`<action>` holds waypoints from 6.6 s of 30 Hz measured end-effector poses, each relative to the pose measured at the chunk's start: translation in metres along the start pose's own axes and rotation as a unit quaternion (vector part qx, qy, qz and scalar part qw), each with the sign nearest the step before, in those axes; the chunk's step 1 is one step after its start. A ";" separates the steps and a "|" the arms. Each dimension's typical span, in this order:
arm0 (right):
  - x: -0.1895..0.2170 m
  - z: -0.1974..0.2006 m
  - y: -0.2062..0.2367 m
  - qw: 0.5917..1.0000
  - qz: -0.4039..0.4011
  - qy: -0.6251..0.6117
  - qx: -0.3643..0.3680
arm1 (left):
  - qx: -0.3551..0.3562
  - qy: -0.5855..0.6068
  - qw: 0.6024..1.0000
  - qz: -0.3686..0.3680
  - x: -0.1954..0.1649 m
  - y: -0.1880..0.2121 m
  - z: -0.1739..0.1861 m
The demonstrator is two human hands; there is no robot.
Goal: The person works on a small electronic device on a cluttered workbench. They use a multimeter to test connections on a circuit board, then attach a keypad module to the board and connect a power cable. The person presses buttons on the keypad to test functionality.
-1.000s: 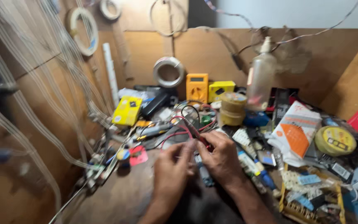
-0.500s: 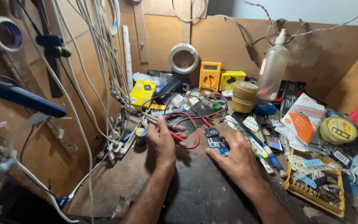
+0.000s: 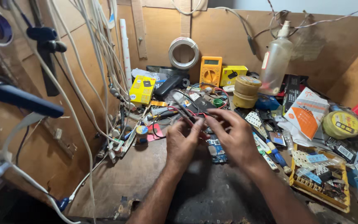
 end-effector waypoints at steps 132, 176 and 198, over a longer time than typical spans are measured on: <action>-0.089 -0.011 0.040 0.982 -0.143 -0.094 0.080 | -0.050 -0.150 0.987 0.008 0.000 0.002 0.006; -0.097 0.007 0.038 0.975 -0.203 -0.087 -0.009 | -0.051 -0.189 0.980 0.025 -0.002 0.003 0.006; -0.100 0.010 0.037 0.980 -0.191 -0.049 -0.038 | -0.057 -0.227 0.972 0.006 -0.008 0.003 0.007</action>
Point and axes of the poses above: each hand's wrist, its own y-axis away from the middle knuckle, its own z-axis out of the back of the hand, x = y × z, the point moved 9 cm from there along -y, towards the middle knuckle, and after that the axes turned 12 degrees about y, right-handed, at the moved point
